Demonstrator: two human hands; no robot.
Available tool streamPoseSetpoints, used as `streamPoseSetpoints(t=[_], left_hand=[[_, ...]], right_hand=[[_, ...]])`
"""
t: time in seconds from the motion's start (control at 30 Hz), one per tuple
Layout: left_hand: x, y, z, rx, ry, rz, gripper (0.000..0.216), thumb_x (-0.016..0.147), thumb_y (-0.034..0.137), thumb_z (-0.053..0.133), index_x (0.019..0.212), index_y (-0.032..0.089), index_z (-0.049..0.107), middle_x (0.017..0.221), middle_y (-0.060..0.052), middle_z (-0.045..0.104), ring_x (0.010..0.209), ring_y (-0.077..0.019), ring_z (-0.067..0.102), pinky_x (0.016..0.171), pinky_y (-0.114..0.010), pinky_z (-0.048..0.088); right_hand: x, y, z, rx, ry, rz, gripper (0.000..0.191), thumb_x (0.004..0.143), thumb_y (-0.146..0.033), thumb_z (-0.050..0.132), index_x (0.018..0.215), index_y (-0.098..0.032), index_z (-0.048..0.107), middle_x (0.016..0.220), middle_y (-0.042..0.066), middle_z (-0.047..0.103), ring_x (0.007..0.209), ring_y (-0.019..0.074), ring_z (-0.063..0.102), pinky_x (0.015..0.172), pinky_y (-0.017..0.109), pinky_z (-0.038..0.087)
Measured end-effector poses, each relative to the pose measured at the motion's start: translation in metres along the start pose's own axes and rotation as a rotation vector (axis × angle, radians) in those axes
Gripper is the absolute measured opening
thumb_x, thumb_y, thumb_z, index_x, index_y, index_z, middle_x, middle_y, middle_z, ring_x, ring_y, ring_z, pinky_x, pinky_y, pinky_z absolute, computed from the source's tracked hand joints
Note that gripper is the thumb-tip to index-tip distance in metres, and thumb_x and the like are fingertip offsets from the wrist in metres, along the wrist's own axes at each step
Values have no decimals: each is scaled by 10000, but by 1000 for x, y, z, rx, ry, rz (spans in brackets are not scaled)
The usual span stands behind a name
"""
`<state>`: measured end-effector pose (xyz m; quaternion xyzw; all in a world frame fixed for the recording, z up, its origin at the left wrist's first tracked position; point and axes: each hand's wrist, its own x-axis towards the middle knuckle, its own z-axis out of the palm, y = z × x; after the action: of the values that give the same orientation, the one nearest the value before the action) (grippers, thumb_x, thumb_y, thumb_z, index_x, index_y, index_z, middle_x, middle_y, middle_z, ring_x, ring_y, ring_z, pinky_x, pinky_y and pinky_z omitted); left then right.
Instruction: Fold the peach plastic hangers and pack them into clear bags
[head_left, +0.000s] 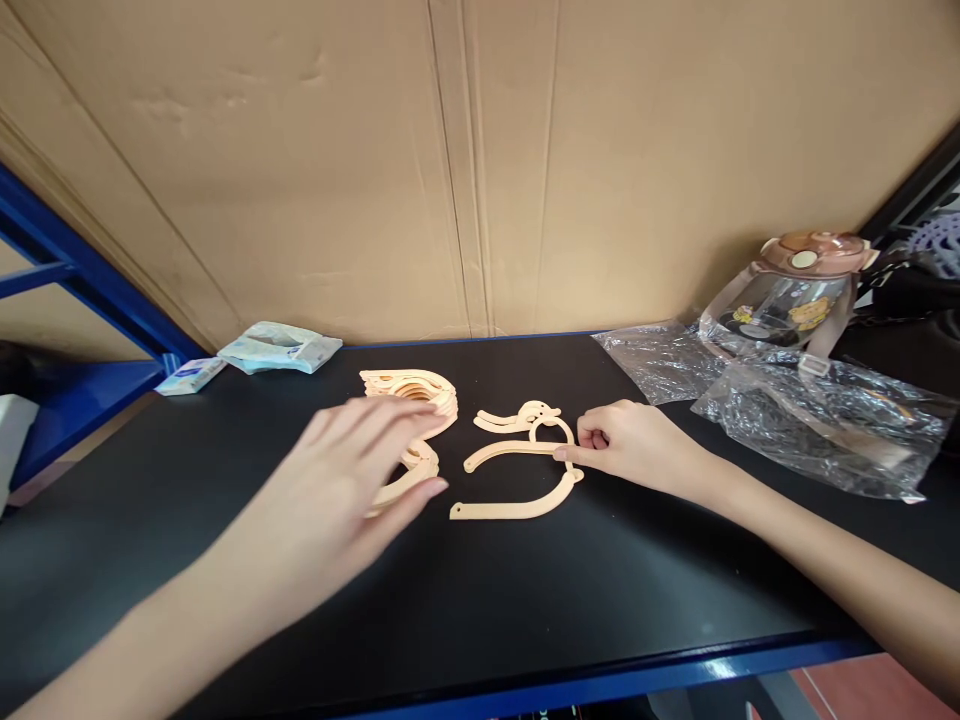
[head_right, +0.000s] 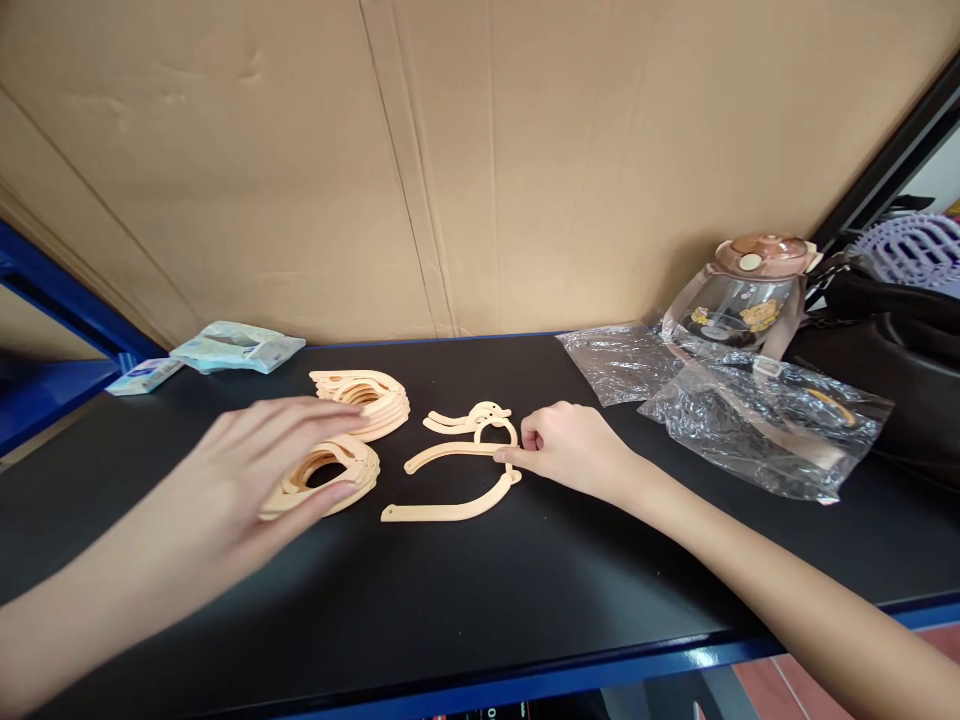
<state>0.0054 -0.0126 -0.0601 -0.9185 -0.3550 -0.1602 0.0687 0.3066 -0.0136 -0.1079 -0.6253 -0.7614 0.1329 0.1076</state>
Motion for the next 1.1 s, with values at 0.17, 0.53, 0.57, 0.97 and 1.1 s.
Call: streamPoseSetpoints(t=[0.17,0.53,0.57,0.97,1.1], left_hand=[[23,34,42,198,9,237,270,959,164,399,1071,166,645,1062,-88,689,992,-274,578,789,-409,393],[15,36,76,146,-76,228,363,843,-22,439,1131,125,605,1060,-101,642,885,-249,575,719,-360,409],[14,37,75,119,-101,218,375,835,-27,441,1133,135,599,1063,-95,633,858,-242,573,707,-357,419],[10,34,73,-65,-48,112,369,900,-4,375,1216,142,495,1129,-79,625,909,-231,614,736,-351,517],[9,33,68,-146,39,58,361,926,10,337,1213,156,501,1120,-63,628,962,-217,607,811,-336,499]], right_hand=[[1,10,4,223,-71,43,324,840,-455,533,657,-214,648,581,-21,570,538,125,492,501,250,302],[4,23,6,514,-21,57,337,865,-477,492,703,-189,559,621,-28,514,577,122,439,556,269,328],[4,23,6,541,-20,58,339,868,-481,493,698,-191,546,627,-24,522,585,124,446,564,272,336],[8,23,11,973,-64,42,289,844,-463,589,889,-178,573,669,-16,603,583,107,485,572,265,384],[8,27,14,979,-26,45,499,838,-404,616,1254,-173,465,692,-29,615,590,115,505,589,275,406]])
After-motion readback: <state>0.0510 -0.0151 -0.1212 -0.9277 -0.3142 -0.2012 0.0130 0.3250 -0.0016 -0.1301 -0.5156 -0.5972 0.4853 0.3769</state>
